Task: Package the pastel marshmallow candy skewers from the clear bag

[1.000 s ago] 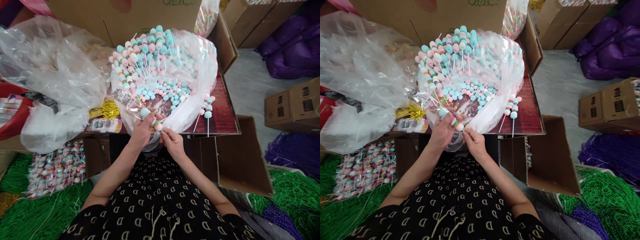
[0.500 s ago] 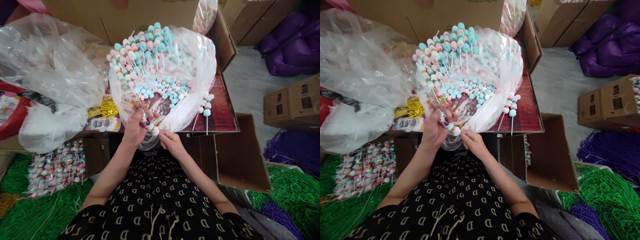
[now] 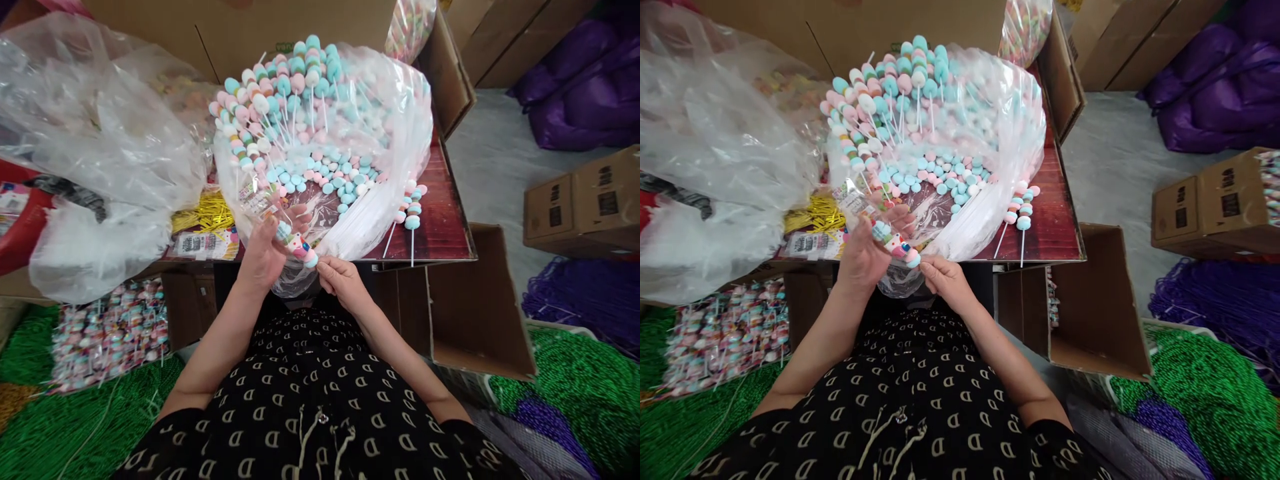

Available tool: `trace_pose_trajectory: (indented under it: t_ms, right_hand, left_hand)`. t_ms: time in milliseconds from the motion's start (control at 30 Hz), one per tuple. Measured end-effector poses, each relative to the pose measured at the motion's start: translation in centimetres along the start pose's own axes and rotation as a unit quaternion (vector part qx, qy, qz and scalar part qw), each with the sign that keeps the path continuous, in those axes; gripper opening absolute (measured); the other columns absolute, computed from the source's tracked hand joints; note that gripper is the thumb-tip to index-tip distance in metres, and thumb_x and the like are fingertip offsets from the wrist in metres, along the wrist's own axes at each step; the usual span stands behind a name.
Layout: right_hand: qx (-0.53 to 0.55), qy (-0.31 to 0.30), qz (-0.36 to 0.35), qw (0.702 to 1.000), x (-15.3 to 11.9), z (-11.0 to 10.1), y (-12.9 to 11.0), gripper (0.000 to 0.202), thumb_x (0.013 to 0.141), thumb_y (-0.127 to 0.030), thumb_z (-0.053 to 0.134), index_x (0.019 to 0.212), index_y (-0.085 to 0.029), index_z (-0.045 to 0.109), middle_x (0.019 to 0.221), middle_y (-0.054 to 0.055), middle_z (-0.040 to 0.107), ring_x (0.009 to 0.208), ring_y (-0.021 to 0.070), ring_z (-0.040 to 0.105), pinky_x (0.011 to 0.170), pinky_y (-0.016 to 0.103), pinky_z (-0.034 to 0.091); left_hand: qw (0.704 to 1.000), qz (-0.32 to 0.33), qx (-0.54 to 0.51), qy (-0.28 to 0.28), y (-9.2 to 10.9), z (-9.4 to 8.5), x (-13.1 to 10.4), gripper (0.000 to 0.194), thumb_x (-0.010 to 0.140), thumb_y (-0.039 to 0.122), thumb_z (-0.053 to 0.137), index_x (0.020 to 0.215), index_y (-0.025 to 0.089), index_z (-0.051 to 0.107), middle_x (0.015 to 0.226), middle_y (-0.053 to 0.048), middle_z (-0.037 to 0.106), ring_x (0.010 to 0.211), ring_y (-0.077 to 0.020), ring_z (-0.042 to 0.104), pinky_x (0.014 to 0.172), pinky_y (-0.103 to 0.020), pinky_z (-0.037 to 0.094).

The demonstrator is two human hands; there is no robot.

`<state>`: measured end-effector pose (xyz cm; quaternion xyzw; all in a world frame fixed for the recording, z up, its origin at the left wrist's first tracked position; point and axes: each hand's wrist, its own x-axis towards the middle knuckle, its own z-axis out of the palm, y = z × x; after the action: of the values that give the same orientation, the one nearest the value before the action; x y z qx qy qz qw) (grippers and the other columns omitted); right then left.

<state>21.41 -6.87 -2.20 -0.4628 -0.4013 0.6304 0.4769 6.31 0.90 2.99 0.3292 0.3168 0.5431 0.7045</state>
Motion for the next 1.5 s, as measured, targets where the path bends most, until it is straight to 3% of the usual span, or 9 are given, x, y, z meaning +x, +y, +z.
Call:
trace_pose_trajectory:
  t_ms: [133, 267, 433, 667, 833, 933, 1067, 1333, 1500]
  right_hand:
    - [0.031, -0.011, 0.039, 0.999, 0.2, 0.4, 0.0, 0.053, 0.087, -0.070, 0.067, 0.087, -0.017, 0.072, 0.043, -0.010, 0.042, 0.040, 0.0061, 0.027, 0.043, 0.023, 0.018]
    - [0.008, 0.022, 0.024, 0.999, 0.4, 0.5, 0.1, 0.054, 0.087, -0.071, 0.066, 0.093, -0.018, 0.071, 0.048, -0.009, 0.048, 0.042, 0.0066, 0.032, 0.043, 0.023, 0.023]
    - [-0.079, 0.040, -0.040, 0.995, 0.1, 0.0, 0.4, 0.047, 0.090, -0.064, 0.066, 0.100, -0.019, 0.074, 0.057, -0.006, 0.057, 0.050, 0.0091, 0.046, 0.052, 0.024, 0.038]
    - [-0.071, 0.087, -0.074, 0.991, 0.2, 1.1, 1.0, 0.048, 0.094, -0.065, 0.062, 0.104, -0.020, 0.077, 0.053, -0.006, 0.050, 0.046, 0.0092, 0.040, 0.050, 0.025, 0.039]
    - [-0.034, 0.061, -0.037, 0.997, -0.3, 0.4, 1.2, 0.055, 0.086, -0.072, 0.067, 0.096, -0.019, 0.078, 0.053, -0.007, 0.046, 0.045, 0.0081, 0.035, 0.045, 0.025, 0.031]
    - [-0.035, 0.039, -0.028, 0.998, -0.5, 0.4, 1.4, 0.055, 0.085, -0.072, 0.069, 0.093, -0.018, 0.077, 0.053, -0.007, 0.043, 0.046, 0.0083, 0.035, 0.046, 0.025, 0.030]
    - [-0.050, 0.058, -0.024, 0.997, -0.2, 0.8, 1.5, 0.057, 0.085, -0.074, 0.067, 0.095, -0.018, 0.075, 0.053, -0.007, 0.041, 0.049, 0.0099, 0.037, 0.047, 0.026, 0.029]
    - [-0.083, 0.029, -0.038, 0.995, -0.1, 0.7, 0.6, 0.053, 0.091, -0.071, 0.062, 0.101, -0.020, 0.068, 0.056, -0.007, 0.055, 0.048, 0.0090, 0.045, 0.050, 0.024, 0.037]
    - [-0.073, 0.077, -0.042, 0.994, 0.0, 1.1, 0.4, 0.047, 0.094, -0.069, 0.059, 0.095, -0.022, 0.061, 0.062, -0.005, 0.064, 0.047, 0.0086, 0.048, 0.051, 0.024, 0.040]
  left_hand:
    - [1.000, -0.007, 0.020, 0.011, -0.9, 0.6, -0.3, 0.037, 0.085, 0.049, 0.081, 0.104, 0.021, 0.068, 0.075, 0.000, 0.072, 0.092, -0.0227, 0.078, 0.078, -0.033, 0.061]
    - [0.999, -0.046, 0.021, 0.012, -1.7, 0.7, -0.7, 0.042, 0.081, 0.053, 0.084, 0.101, 0.021, 0.067, 0.074, 0.002, 0.072, 0.078, -0.0181, 0.077, 0.065, -0.027, 0.057]
    - [0.999, -0.019, 0.021, 0.042, -1.3, 0.4, -0.1, 0.036, 0.087, 0.052, 0.079, 0.101, 0.021, 0.066, 0.072, 0.002, 0.070, 0.080, -0.0177, 0.077, 0.079, -0.031, 0.059]
    - [0.994, -0.104, 0.031, -0.028, -3.1, 0.6, -1.6, 0.047, 0.073, 0.054, 0.090, 0.103, 0.024, 0.068, 0.081, 0.000, 0.075, 0.092, -0.0230, 0.077, 0.072, -0.032, 0.061]
    - [1.000, -0.023, -0.008, -0.005, -0.1, -0.2, -0.1, 0.056, 0.074, 0.064, 0.086, 0.112, 0.025, 0.069, 0.109, -0.005, 0.079, 0.108, -0.0250, 0.075, 0.094, -0.040, 0.059]
    - [0.999, 0.024, -0.006, 0.022, 1.1, -0.3, 1.0, 0.042, 0.081, 0.053, 0.084, 0.109, 0.024, 0.069, 0.091, -0.002, 0.076, 0.104, -0.0228, 0.075, 0.099, -0.039, 0.057]
    - [0.999, -0.001, 0.025, 0.022, -0.1, 0.2, 0.5, 0.030, 0.083, 0.045, 0.084, 0.089, 0.023, 0.066, 0.061, 0.006, 0.057, 0.081, -0.0175, 0.074, 0.092, -0.036, 0.059]
    - [0.999, -0.010, 0.015, 0.040, -0.7, 0.3, -0.1, 0.032, 0.085, 0.050, 0.082, 0.091, 0.023, 0.065, 0.061, 0.008, 0.054, 0.067, -0.0127, 0.066, 0.087, -0.034, 0.060]
    - [0.998, -0.049, 0.028, 0.008, -1.9, 0.7, -0.7, 0.030, 0.086, 0.047, 0.081, 0.099, 0.024, 0.066, 0.068, 0.005, 0.060, 0.074, -0.0152, 0.068, 0.076, -0.031, 0.058]
